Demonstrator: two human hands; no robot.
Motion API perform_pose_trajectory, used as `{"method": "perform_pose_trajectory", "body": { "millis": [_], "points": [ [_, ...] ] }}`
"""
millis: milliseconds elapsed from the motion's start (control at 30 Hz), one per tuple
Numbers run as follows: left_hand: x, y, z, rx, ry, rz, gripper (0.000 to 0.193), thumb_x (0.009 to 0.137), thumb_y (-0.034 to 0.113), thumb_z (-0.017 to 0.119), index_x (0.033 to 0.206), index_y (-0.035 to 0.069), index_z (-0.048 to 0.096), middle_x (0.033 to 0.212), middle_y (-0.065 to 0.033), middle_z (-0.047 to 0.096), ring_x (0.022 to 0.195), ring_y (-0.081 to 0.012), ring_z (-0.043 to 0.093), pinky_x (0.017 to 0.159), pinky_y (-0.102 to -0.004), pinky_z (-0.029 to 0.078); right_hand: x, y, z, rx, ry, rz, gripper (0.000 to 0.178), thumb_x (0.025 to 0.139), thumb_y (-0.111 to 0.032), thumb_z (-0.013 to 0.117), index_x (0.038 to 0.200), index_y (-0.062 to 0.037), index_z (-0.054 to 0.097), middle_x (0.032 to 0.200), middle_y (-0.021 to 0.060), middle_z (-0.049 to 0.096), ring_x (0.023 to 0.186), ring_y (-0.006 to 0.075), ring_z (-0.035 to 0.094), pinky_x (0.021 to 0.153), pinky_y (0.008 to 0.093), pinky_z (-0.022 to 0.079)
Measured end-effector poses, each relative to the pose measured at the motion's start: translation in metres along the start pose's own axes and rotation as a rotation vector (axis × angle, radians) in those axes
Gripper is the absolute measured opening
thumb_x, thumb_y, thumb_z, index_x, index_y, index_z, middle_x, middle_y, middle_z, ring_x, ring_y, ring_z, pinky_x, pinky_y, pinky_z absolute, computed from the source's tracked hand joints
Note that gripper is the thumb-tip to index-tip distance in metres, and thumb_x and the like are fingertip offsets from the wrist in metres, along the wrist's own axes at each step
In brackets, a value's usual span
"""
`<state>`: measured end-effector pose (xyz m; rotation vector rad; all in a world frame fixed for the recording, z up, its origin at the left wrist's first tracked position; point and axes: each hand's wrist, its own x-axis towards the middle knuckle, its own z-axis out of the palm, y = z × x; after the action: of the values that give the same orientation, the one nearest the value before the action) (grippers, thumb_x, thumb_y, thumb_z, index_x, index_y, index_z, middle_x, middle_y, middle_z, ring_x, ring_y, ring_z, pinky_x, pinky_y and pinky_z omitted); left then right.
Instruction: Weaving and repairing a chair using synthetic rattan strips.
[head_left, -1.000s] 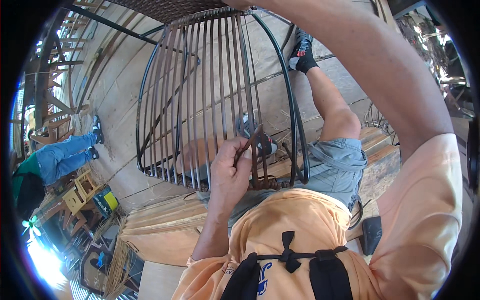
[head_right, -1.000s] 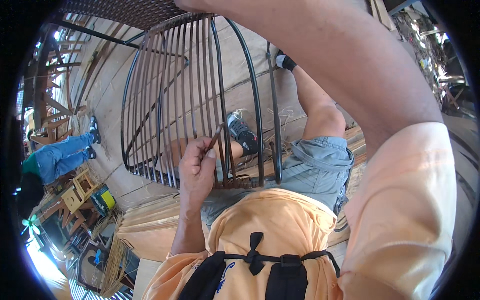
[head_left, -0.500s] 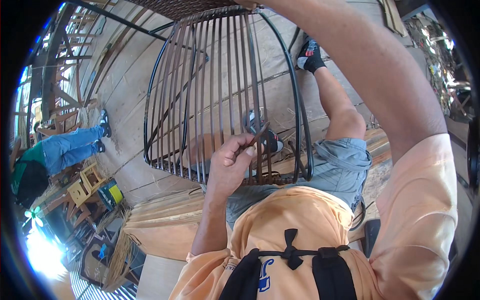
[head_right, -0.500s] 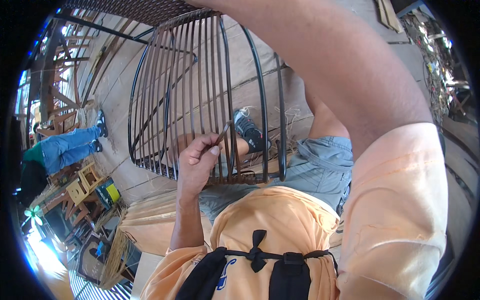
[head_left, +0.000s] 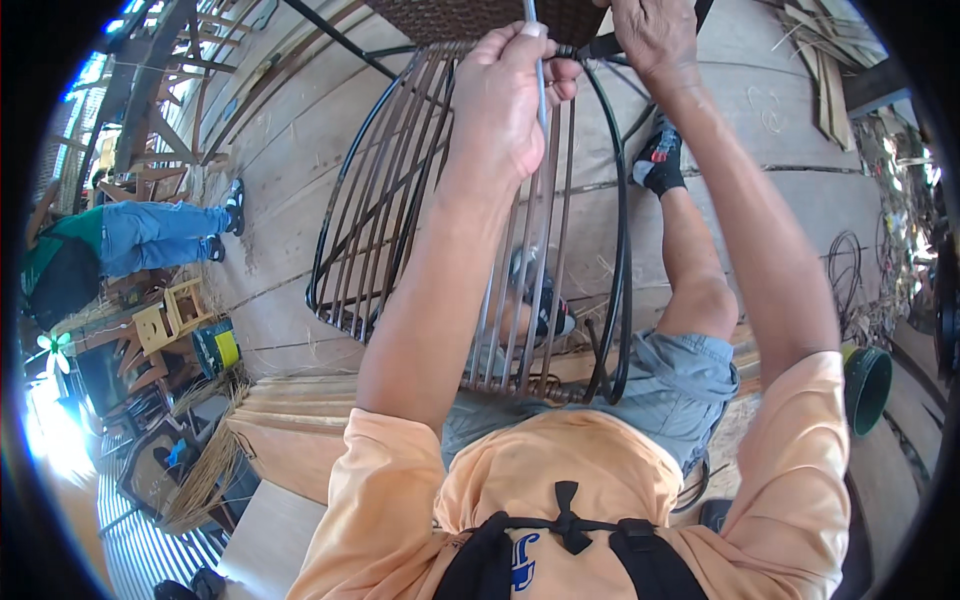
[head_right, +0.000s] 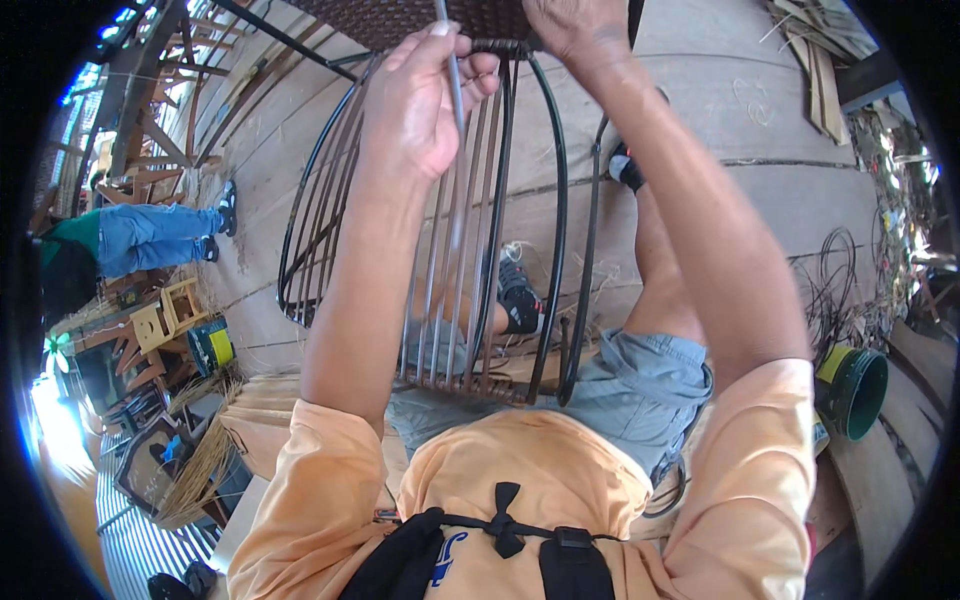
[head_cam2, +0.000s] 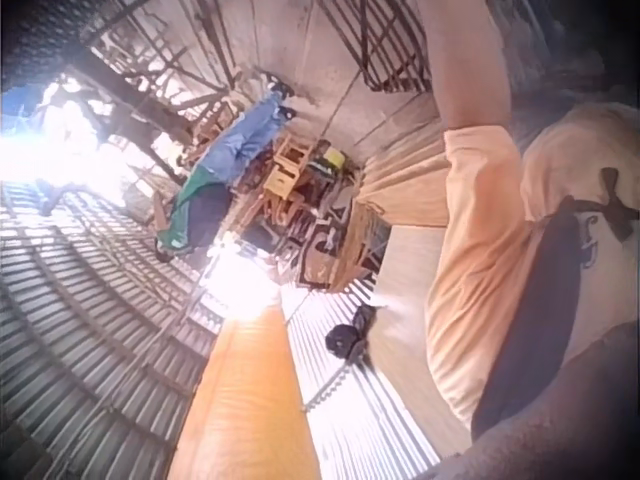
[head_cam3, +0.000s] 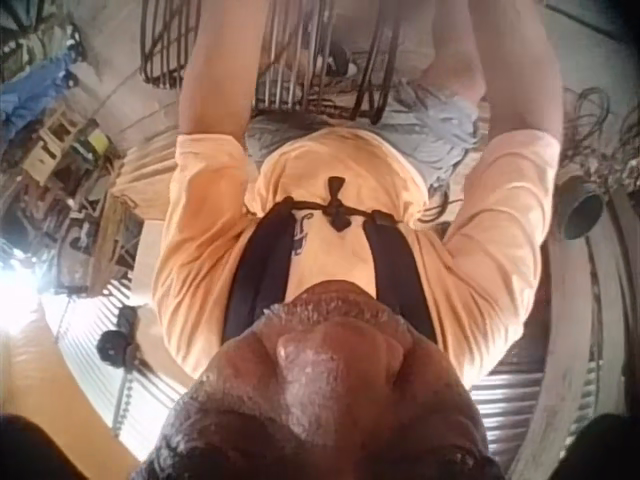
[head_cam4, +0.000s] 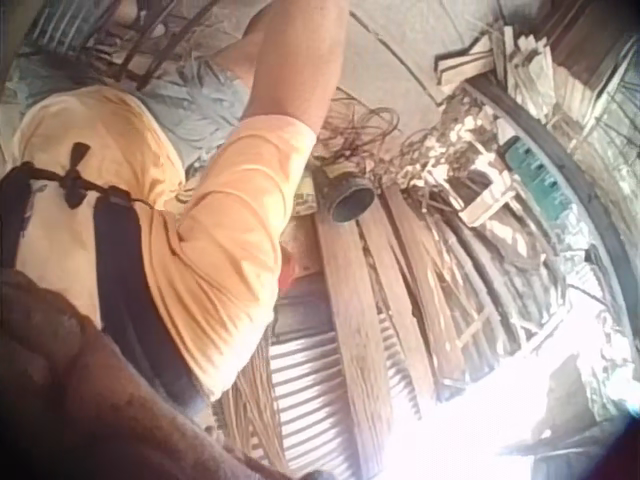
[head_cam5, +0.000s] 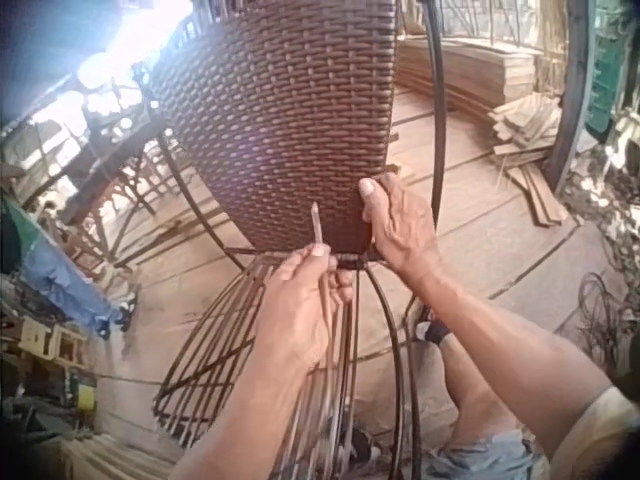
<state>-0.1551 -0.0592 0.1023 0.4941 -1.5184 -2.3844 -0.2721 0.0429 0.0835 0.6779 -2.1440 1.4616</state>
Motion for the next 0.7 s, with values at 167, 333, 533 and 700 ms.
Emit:
{"method": "perform_pose_trajectory", "body": {
  "millis": [167, 333, 533, 700],
  "points": [
    [0.023, -0.005, 0.02, -0.23, -0.149, -0.166, 0.012, 0.083, 0.013, 0.061, 0.094, 0.007, 0.059, 0.09, -0.0029, 0.06, 0.083, -0.0148, 0.055, 0.078, -0.0354, 0.044, -0.008, -0.009, 0.003, 0.083, 0.224, -0.107, 0.019, 0.095, -0.019, 0.045, 0.099, -0.0027, 0.053, 0.08, 0.0141, 0.057, 0.075, 0.0273, 0.056, 0.07, 0.0366, 0.045],
    [0.029, -0.007, 0.038, -0.223, -0.176, -0.09, 0.013, 0.082, 0.018, 0.063, 0.091, 0.007, 0.062, 0.093, -0.0029, 0.063, 0.09, -0.0176, 0.057, 0.089, -0.0431, 0.042, -0.023, 0.006, 0.001, -0.05, 0.275, -0.254, 0.021, 0.088, -0.007, 0.052, 0.109, -0.0035, 0.054, 0.097, 0.013, 0.058, 0.091, 0.0304, 0.055, 0.083, 0.0349, 0.044],
    [0.025, -0.005, 0.039, -0.147, -0.141, -0.115, 0.02, 0.083, 0.018, 0.063, 0.098, 0.006, 0.059, 0.093, -0.0029, 0.062, 0.091, -0.0146, 0.056, 0.09, -0.0412, 0.038, -0.047, 0.0, -0.017, 0.056, 0.362, -0.177, 0.034, 0.079, 0.005, 0.049, 0.112, -0.0027, 0.053, 0.108, 0.0164, 0.053, 0.099, 0.0332, 0.051, 0.089, 0.04, 0.04],
    [-0.022, 0.021, 0.055, 0.755, -0.216, -0.098, 0.009, 0.082, 0.011, 0.06, 0.083, 0.003, 0.062, 0.085, -0.0035, 0.059, 0.067, -0.0106, 0.054, 0.062, -0.0211, 0.04, -0.08, -0.011, -0.044, 0.218, 0.035, -0.219, 0.047, 0.068, 0.015, 0.057, 0.111, -0.0032, 0.058, 0.097, 0.0127, 0.055, 0.086, 0.0278, 0.054, 0.073, 0.0322, 0.046]
  ]
}}
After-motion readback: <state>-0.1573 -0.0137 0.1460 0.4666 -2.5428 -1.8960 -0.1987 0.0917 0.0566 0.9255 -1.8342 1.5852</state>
